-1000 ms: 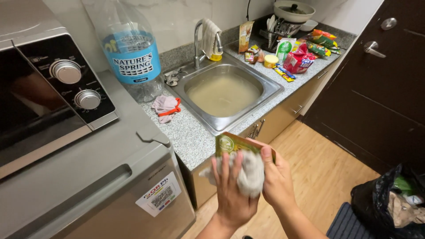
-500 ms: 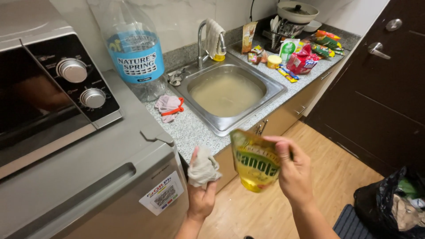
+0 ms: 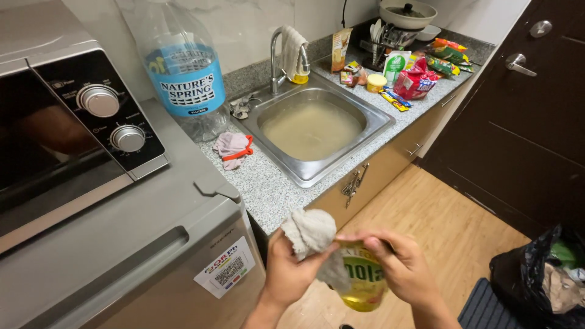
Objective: The person wipes several food packages with a cloth and places them on top of a microwave. The items handled include a Datu Puti pouch, a canola oil pouch, a Coffee-mate box, a sugar sachet, a red snack bag, and a pancit canton packet.
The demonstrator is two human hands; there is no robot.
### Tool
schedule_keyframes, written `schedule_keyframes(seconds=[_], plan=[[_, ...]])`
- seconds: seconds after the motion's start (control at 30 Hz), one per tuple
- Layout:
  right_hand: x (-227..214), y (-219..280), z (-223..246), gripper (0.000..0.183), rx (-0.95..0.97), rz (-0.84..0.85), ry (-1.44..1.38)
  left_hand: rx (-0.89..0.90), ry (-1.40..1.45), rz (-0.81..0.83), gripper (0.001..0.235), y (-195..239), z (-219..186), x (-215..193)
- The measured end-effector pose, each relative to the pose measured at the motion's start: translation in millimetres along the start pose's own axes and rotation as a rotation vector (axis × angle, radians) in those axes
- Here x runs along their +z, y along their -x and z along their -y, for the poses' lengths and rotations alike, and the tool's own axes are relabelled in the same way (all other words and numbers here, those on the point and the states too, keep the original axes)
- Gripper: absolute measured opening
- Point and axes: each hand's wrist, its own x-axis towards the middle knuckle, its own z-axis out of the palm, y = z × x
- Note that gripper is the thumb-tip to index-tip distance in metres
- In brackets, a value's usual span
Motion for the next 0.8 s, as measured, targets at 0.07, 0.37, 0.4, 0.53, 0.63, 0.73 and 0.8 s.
schedule_keyframes(seconds=[0.07, 0.37, 0.4, 0.53, 0.63, 0.73, 0.8], plan=[[-4, 2, -3, 0.023, 0.017, 0.008, 0.019, -0.088, 0.083, 0.052, 0.032, 3, 9, -8], [-33, 14, -34, 0.025, -0.007, -0.004, -0.24, -0.621, 0.307, 0.034, 0.043, 22, 13, -28], [-34, 13, -33, 0.025, -0.021, 0.019, -0.264, -0.575, 0.348, 0.098, 0.05, 20, -1, -28], [-35, 12, -45, 0.023, -0.029, 0.096, -0.272, -0.274, 0.057, 0.19, 0.061, 17, -21, -19], [-32, 8, -46, 0.023, 0.028, 0.182, -0.295, -0.447, 0.22, 0.196, 0.043, 35, -6, -17], [-25, 0, -41, 0.024, 0.066, 0.277, -0.321, -0.476, 0.094, 0.175, 0.032, 38, -19, -16], [-17, -8, -38, 0.024, 0.019, 0.286, -0.429, -0.347, -0.006, 0.012, 0.028, 33, -39, -17]])
